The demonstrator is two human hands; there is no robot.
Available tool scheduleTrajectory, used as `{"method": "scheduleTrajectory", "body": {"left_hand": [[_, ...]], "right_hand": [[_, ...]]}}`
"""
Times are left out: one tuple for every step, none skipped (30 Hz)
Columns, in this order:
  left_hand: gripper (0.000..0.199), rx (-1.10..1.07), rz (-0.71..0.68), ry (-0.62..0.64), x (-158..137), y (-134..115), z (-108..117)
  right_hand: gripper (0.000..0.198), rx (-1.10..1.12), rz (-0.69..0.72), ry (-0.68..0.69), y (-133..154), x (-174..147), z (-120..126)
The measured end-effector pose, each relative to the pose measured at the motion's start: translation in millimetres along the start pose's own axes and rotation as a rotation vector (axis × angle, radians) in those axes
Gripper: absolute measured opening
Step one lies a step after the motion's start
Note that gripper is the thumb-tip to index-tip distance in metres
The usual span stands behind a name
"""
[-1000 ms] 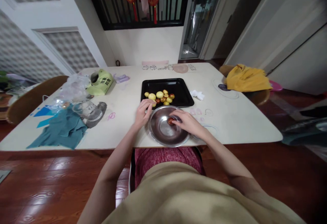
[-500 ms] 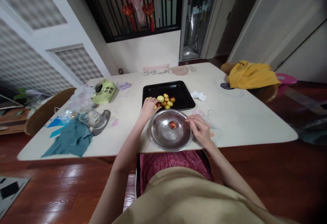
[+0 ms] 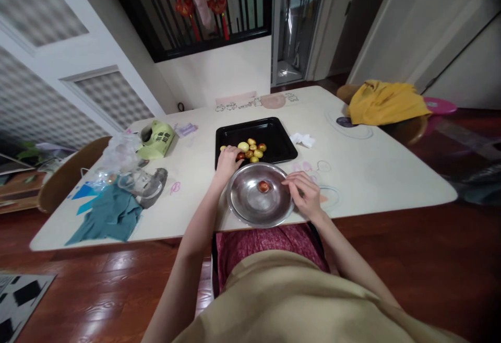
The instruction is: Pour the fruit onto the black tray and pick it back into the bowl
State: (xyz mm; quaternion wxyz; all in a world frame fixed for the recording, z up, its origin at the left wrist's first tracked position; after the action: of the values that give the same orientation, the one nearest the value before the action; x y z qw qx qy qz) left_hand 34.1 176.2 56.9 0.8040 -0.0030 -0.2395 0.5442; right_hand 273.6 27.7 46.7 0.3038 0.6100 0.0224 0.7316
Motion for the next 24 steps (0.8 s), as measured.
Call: {"method": "scheduleTrajectory", "body": {"left_hand": [[0.022, -0.059, 0.007, -0.034, -2.3, 0.7, 4.9], [0.021, -0.125, 0.012, -0.073, -5.8, 1.1, 11.0], [0.021, -0.193, 0.014, -0.111, -10.3, 1.2, 17.9], [0.021, -0.262, 0.012, -0.146, -15.7, 0.9, 25.1], [0.021, -0.327, 0.002, -0.168, -21.7, -0.2, 31.8], [0.022, -0.385, -0.016, -0.172, -27.9, -2.2, 37.4], [0.023, -0.434, -0.042, -0.157, -33.8, -5.1, 41.5], [0.025, -0.472, -0.076, -0.122, -39.1, -9.1, 43.9], [0.026, -0.497, -0.117, -0.069, -43.7, -13.9, 44.4], [0.027, -0.507, -0.160, -0.006, -47.5, -19.2, 43.2], [0.027, -0.505, -0.204, 0.059, -50.6, -24.5, 40.9], [0.026, -0.491, -0.242, 0.117, -53.1, -29.5, 37.8], [0.025, -0.470, -0.275, 0.166, -54.8, -34.0, 34.4], [0.023, -0.443, -0.300, 0.203, -56.0, -38.0, 30.9], [0.021, -0.415, -0.317, 0.233, -56.8, -41.5, 27.4], [0.019, -0.388, -0.329, 0.263, -57.5, -44.7, 23.8], [0.018, -0.365, -0.337, 0.293, -58.5, -47.7, 20.3], [0.018, -0.350, -0.342, 0.327, -59.6, -50.3, 16.9], [0.018, -0.341, -0.345, 0.359, -61.0, -52.4, 14.0], [0.019, -0.338, -0.346, 0.386, -62.4, -54.2, 11.9], [0.020, -0.340, -0.346, 0.402, -63.5, -55.3, 10.9], [0.021, -0.344, -0.346, 0.410, -64.2, -56.0, 10.7], [0.021, -0.351, -0.345, 0.411, -64.6, -56.4, 11.0], [0.021, -0.360, -0.344, 0.409, -64.7, -56.5, 11.6]], "right_hand": [[0.024, 0.000, 0.000, -0.002, 0.1, 0.3, 0.2], [0.025, -0.001, 0.002, -0.005, 0.3, 0.5, 0.5], [0.025, -0.003, 0.006, -0.004, 0.5, 0.7, 0.5], [0.025, -0.006, 0.008, 0.000, 0.4, 0.7, 0.4], [0.025, -0.009, 0.009, 0.005, 0.1, 0.5, 0.2], [0.025, -0.012, 0.008, 0.011, -0.4, 0.2, -0.1], [0.025, -0.012, 0.005, 0.015, -1.0, -0.2, -0.4], [0.025, -0.011, 0.002, 0.018, -1.6, -0.6, -0.6], [0.025, -0.011, -0.002, 0.018, -2.1, -0.9, -0.7], [0.025, -0.011, -0.005, 0.017, -2.5, -1.2, -0.7], [0.025, -0.013, -0.009, 0.016, -2.8, -1.3, -0.7], [0.025, -0.016, -0.015, 0.015, -3.1, -1.4, -0.7], [0.026, -0.020, -0.021, 0.015, -3.3, -1.4, -0.8], [0.026, -0.024, -0.027, 0.015, -3.6, -1.4, -0.7], [0.027, -0.026, -0.035, 0.016, -3.9, -1.4, -0.8], [0.028, -0.027, -0.042, 0.019, -4.2, -1.5, -0.9], [0.028, -0.027, -0.050, 0.020, -4.6, -1.6, -0.9], [0.028, -0.025, -0.058, 0.023, -5.0, -1.7, -1.0], [0.028, -0.021, -0.065, 0.027, -5.5, -1.9, -1.1], [0.028, -0.016, -0.070, 0.028, -5.8, -2.1, -1.2], [0.028, -0.010, -0.074, 0.027, -6.1, -2.2, -1.1], [0.028, -0.006, -0.076, 0.025, -6.1, -2.2, -1.0], [0.028, -0.006, -0.077, 0.026, -6.0, -2.1, -1.0], [0.028, -0.010, -0.075, 0.026, -5.7, -1.8, -1.0]]}}
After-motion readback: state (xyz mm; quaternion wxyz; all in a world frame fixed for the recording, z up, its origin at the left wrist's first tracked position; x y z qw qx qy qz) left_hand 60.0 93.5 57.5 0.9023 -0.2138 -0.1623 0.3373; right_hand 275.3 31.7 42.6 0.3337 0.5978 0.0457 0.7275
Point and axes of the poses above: each hand's wrist, its own x-axis towards the middle knuckle, its own z-axis out of the back of the hand, y = z × x, the point moved 7 cm from there along x, towards the middle knuckle, and after that the axes turned 5 degrees about z, right-handed, at the moved point
